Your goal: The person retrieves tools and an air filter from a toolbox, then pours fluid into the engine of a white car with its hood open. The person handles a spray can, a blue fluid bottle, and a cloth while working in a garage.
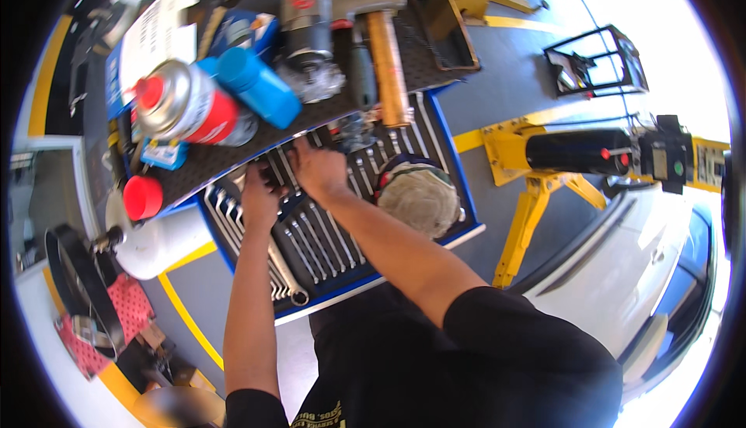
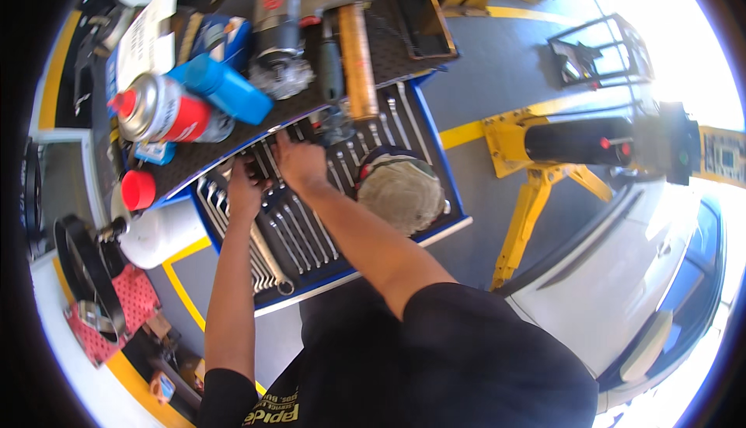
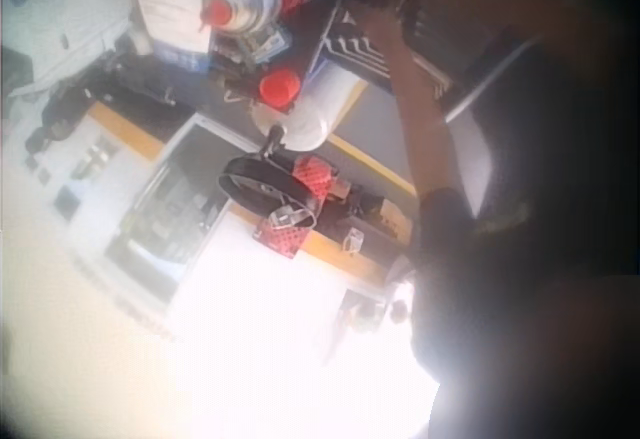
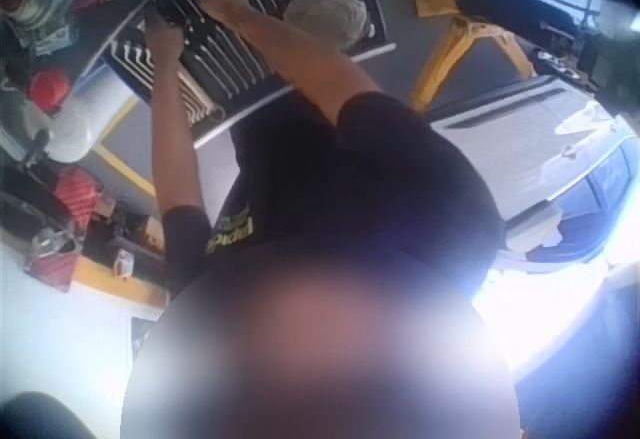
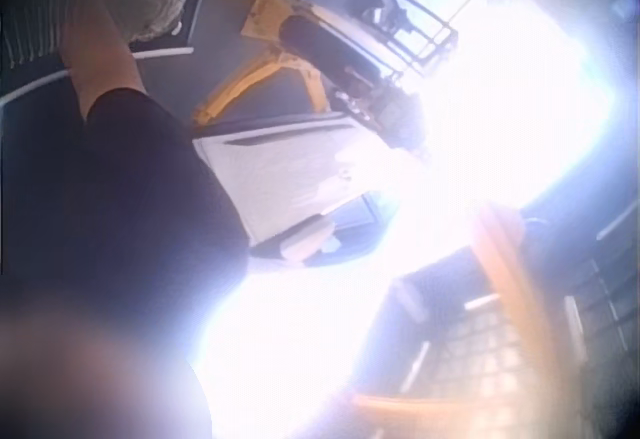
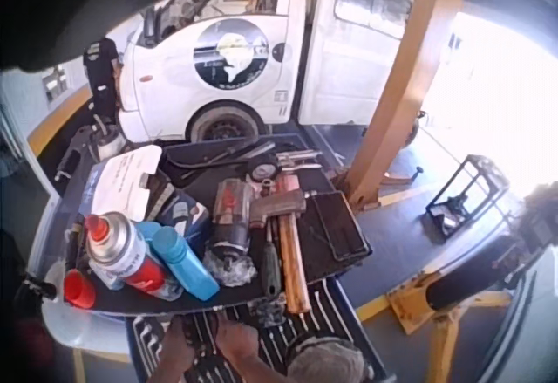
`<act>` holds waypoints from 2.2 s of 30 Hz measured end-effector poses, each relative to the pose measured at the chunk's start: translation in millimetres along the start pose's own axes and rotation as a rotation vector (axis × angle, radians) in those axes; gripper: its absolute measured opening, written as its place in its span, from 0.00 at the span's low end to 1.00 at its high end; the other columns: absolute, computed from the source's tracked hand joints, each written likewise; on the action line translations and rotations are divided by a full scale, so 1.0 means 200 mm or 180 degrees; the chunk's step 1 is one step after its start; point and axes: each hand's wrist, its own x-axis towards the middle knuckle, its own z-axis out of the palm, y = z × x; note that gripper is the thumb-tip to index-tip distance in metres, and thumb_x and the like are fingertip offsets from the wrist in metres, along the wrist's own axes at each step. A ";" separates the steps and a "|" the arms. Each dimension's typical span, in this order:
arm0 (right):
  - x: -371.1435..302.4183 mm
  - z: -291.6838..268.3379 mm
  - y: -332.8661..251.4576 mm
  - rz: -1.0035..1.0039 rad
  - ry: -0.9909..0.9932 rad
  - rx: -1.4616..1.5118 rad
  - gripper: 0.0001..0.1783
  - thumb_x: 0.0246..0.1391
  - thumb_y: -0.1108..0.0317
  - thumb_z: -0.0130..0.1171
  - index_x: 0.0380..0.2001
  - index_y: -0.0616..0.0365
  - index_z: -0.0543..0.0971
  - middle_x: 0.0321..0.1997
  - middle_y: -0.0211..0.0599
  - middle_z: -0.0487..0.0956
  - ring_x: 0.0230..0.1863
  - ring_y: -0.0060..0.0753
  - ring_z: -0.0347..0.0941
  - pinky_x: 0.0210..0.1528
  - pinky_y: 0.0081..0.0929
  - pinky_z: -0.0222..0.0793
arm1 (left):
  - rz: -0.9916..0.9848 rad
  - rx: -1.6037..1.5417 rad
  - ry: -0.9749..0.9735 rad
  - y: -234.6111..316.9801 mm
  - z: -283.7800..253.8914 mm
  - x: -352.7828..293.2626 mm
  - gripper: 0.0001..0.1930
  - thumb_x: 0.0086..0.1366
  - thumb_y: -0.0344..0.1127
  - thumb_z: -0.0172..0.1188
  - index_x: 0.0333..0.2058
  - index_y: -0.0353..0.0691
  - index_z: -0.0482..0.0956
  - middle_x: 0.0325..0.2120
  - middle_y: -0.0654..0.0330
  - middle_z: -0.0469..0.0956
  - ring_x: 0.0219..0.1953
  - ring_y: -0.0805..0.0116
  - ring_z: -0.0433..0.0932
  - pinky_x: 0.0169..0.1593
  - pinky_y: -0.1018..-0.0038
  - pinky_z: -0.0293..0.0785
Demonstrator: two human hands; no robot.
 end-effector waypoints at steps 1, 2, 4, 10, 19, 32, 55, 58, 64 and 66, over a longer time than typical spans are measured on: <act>0.02 -0.01 -0.01 0.0012 0.0076 0.0009 0.15 0.66 0.54 0.55 0.49 0.50 0.75 0.31 0.48 0.85 0.33 0.53 0.84 0.35 0.51 0.78 | 0.0095 0.0204 0.0117 0.01 0.02 -0.01 0.34 0.48 0.20 0.75 0.55 0.38 0.72 0.42 0.51 0.82 0.38 0.58 0.85 0.42 0.64 0.82; 0.03 -0.02 -0.03 0.0075 -0.0015 0.0034 0.16 0.65 0.54 0.56 0.49 0.50 0.76 0.32 0.48 0.85 0.34 0.53 0.85 0.36 0.51 0.78 | 0.0062 0.0310 0.0189 0.02 0.02 -0.02 0.34 0.48 0.20 0.75 0.55 0.38 0.72 0.42 0.51 0.82 0.38 0.58 0.85 0.43 0.64 0.82; 0.05 -0.10 -0.04 0.0496 0.0002 0.0183 0.17 0.62 0.51 0.61 0.47 0.48 0.78 0.31 0.46 0.85 0.36 0.53 0.85 0.37 0.50 0.78 | 0.0229 0.0574 0.0239 0.04 0.02 -0.03 0.34 0.49 0.21 0.75 0.56 0.39 0.72 0.43 0.51 0.80 0.39 0.58 0.84 0.43 0.64 0.81; -0.19 -0.67 0.38 0.0303 0.0230 0.0297 0.29 0.52 0.49 0.72 0.53 0.51 0.81 0.53 0.39 0.82 0.57 0.49 0.77 0.56 0.46 0.73 | 0.0092 0.0435 -0.0036 0.08 -0.02 -0.08 0.36 0.55 0.25 0.73 0.63 0.40 0.69 0.52 0.48 0.74 0.46 0.55 0.82 0.50 0.62 0.79; -0.70 -1.11 0.89 0.0858 -0.1825 0.0550 0.47 0.38 0.52 0.82 0.63 0.52 0.75 0.59 0.41 0.80 0.62 0.41 0.75 0.62 0.45 0.69 | -0.0005 -0.0126 -0.0419 0.17 -0.03 -0.88 0.20 0.69 0.31 0.62 0.58 0.38 0.74 0.45 0.53 0.81 0.47 0.64 0.82 0.52 0.69 0.78; -1.04 -2.35 0.70 0.0217 0.1822 0.4152 0.20 0.73 0.50 0.46 0.42 0.57 0.73 0.31 0.33 0.71 0.21 0.27 0.65 0.19 0.26 0.68 | -0.2362 -0.0876 -0.0138 -0.30 -0.12 -1.60 0.19 0.76 0.47 0.57 0.39 0.36 0.87 0.36 0.59 0.88 0.37 0.69 0.85 0.38 0.72 0.77; -0.16 -1.31 -0.02 -0.0628 0.0648 -0.0111 0.22 0.58 0.65 0.66 0.55 0.54 0.78 0.48 0.47 0.78 0.49 0.44 0.78 0.47 0.40 0.75 | -0.1637 -0.2808 0.0457 0.03 -0.13 -0.53 0.14 0.75 0.44 0.57 0.45 0.38 0.82 0.37 0.58 0.88 0.36 0.70 0.85 0.38 0.74 0.75; -0.02 -1.19 -0.06 -0.0952 0.0767 -0.1624 0.18 0.61 0.63 0.59 0.54 0.48 0.78 0.52 0.49 0.72 0.57 0.50 0.71 0.47 0.42 0.74 | -0.1342 -0.4118 0.0250 0.10 -0.15 -0.28 0.13 0.75 0.41 0.56 0.51 0.42 0.79 0.51 0.57 0.84 0.52 0.65 0.81 0.52 0.67 0.74; 0.07 -1.18 -0.04 -0.1101 0.0429 -0.1915 0.15 0.63 0.65 0.56 0.53 0.48 0.77 0.53 0.49 0.70 0.50 0.50 0.76 0.47 0.42 0.79 | -0.0683 -0.5332 -0.0154 0.12 -0.18 -0.18 0.11 0.73 0.41 0.58 0.50 0.49 0.77 0.54 0.63 0.79 0.62 0.60 0.75 0.62 0.61 0.70; 0.08 -1.25 -0.09 -0.0975 0.0090 -0.1973 0.15 0.62 0.66 0.56 0.52 0.49 0.77 0.53 0.50 0.70 0.47 0.51 0.79 0.45 0.43 0.81 | -0.0676 -0.5207 -0.0091 0.14 -0.18 -0.22 0.12 0.73 0.44 0.61 0.50 0.49 0.75 0.53 0.65 0.78 0.59 0.61 0.77 0.60 0.62 0.71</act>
